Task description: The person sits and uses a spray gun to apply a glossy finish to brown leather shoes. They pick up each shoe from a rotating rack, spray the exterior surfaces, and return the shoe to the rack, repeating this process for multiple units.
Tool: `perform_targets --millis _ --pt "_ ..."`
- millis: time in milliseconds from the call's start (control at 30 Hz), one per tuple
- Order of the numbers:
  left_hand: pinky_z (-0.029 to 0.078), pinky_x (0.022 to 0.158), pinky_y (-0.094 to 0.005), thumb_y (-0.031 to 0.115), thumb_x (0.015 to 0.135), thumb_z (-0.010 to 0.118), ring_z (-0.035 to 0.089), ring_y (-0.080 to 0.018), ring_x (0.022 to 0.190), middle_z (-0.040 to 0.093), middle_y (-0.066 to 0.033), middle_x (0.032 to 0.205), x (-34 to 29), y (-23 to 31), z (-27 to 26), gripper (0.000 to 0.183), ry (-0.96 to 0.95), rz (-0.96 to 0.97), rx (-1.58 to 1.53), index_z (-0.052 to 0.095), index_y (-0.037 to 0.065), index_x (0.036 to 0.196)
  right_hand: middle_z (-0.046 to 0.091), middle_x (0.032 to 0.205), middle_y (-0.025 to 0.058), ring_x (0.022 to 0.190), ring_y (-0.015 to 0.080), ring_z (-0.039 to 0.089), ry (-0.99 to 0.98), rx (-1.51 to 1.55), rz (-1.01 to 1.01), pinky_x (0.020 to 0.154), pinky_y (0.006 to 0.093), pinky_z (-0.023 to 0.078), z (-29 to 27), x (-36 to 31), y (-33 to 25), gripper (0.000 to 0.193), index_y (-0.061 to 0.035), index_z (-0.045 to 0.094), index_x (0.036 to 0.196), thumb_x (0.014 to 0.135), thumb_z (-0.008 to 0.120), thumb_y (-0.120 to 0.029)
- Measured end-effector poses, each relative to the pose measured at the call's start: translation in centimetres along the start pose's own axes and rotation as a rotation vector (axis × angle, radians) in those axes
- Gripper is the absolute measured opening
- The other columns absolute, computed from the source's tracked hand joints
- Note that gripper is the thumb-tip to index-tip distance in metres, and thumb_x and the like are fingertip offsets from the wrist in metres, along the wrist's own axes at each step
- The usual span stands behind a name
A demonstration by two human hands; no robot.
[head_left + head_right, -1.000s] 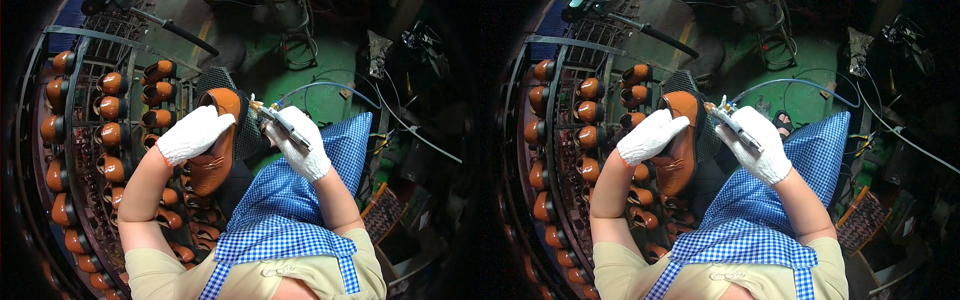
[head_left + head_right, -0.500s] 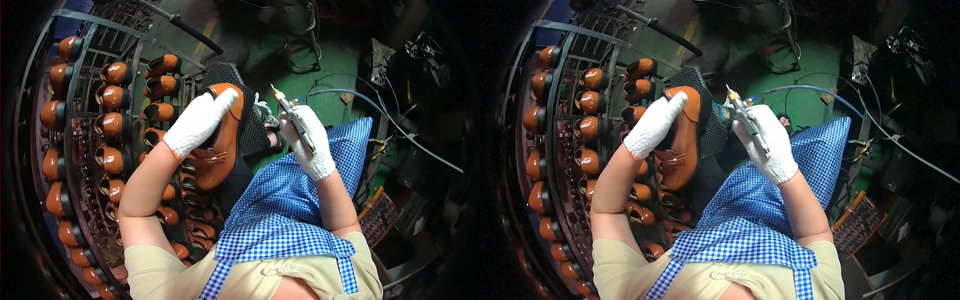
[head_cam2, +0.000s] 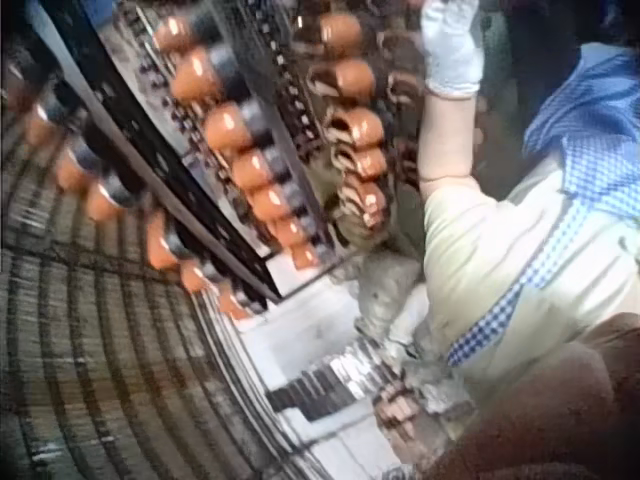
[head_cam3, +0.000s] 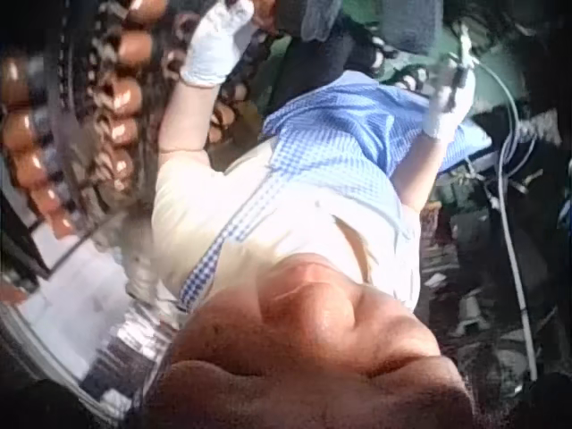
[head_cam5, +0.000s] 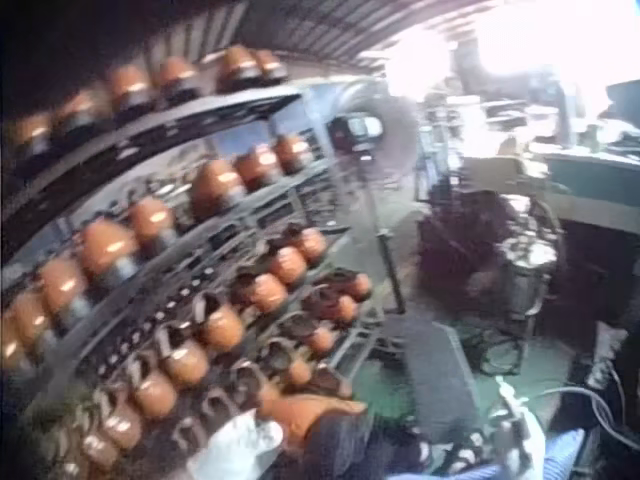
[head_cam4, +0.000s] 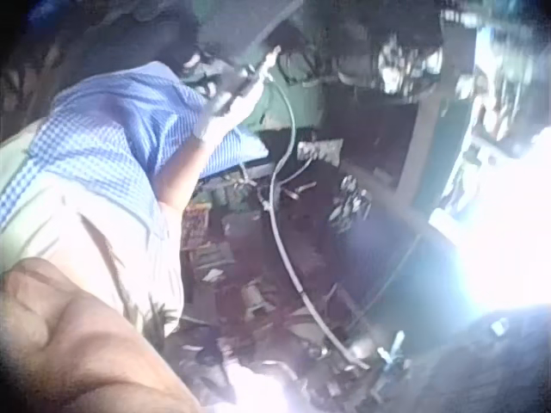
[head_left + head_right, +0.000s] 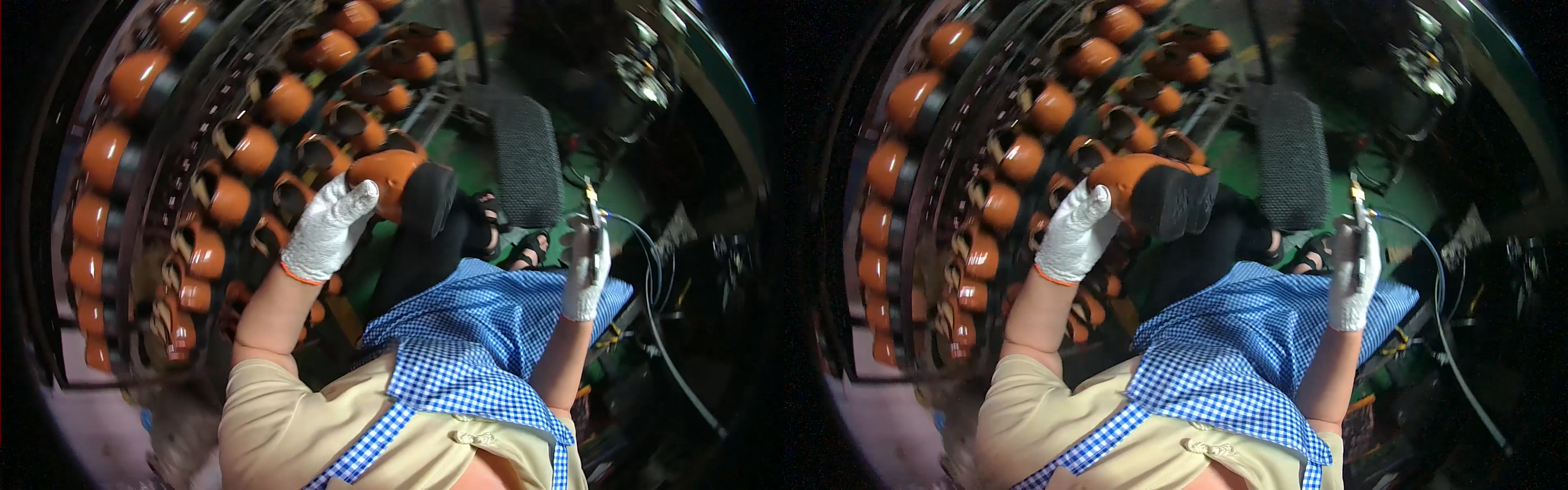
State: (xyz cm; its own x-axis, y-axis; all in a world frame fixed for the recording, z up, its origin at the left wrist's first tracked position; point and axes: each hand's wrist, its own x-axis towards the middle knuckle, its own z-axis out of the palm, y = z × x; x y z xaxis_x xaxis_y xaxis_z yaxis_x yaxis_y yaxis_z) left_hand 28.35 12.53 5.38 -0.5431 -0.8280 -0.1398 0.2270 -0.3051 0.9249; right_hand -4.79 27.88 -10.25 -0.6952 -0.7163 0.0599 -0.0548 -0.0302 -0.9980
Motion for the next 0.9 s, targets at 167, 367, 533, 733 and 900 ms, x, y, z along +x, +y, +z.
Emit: perform_targets --millis 167,367,533,733,900 --pt "0.051 0.110 -0.0371 0.024 0.103 0.074 0.066 -0.0197 0.124 0.071 -0.0117 0.133 -8.1 -1.7 -1.7 0.047 0.075 -0.003 0.388 0.062 -0.001 0.140 0.068 0.095 0.0006 0.075 0.0065 0.056 -0.002 -0.123 -0.006 0.066 0.0242 0.043 0.4 0.6 0.4 0.046 -0.0034 0.069 0.127 0.110 0.060 -0.045" --pt "0.050 0.081 -0.0491 0.030 0.083 0.085 0.062 -0.0393 0.088 0.064 -0.0182 0.085 -15.4 -2.3 -2.8 0.035 0.044 0.135 1.363 0.068 -0.001 0.081 0.064 0.086 -0.0021 0.071 0.0051 0.049 -0.013 -0.180 -0.033 0.065 0.0245 0.038 0.9 2.4 1.6 0.043 -0.0046 0.069 0.126 0.110 0.059 -0.044" --pt "0.049 0.077 -0.0485 0.029 0.083 0.084 0.061 -0.0390 0.084 0.061 -0.0172 0.079 -18.7 -1.3 -5.8 0.036 0.161 0.151 1.566 0.064 0.000 0.076 0.063 0.085 -0.0023 0.073 0.0061 0.049 0.003 -0.234 -0.040 0.066 0.0257 0.038 0.7 4.0 3.4 0.038 -0.0063 0.071 0.124 0.110 0.059 -0.040" --pt "0.047 0.083 -0.0481 0.034 0.085 0.079 0.061 -0.0375 0.094 0.064 -0.0172 0.086 -16.9 -2.6 -16.1 0.034 0.252 -0.155 1.749 0.069 0.001 0.083 0.064 0.084 -0.0007 0.071 0.0071 0.052 -0.012 -0.220 -0.121 0.064 0.0264 0.041 1.3 4.4 3.3 0.038 -0.0062 0.072 0.124 0.109 0.061 -0.039" --pt "0.041 0.110 -0.0453 0.033 0.089 0.076 0.062 -0.0339 0.118 0.068 -0.0136 0.114 -18.1 -6.3 -24.5 0.034 0.327 -0.465 1.872 0.073 0.005 0.110 0.062 0.084 -0.0008 0.072 0.0080 0.052 0.002 -0.246 -0.058 0.064 0.0270 0.040 0.5 4.9 4.6 0.038 -0.0065 0.071 0.122 0.109 0.061 -0.041"
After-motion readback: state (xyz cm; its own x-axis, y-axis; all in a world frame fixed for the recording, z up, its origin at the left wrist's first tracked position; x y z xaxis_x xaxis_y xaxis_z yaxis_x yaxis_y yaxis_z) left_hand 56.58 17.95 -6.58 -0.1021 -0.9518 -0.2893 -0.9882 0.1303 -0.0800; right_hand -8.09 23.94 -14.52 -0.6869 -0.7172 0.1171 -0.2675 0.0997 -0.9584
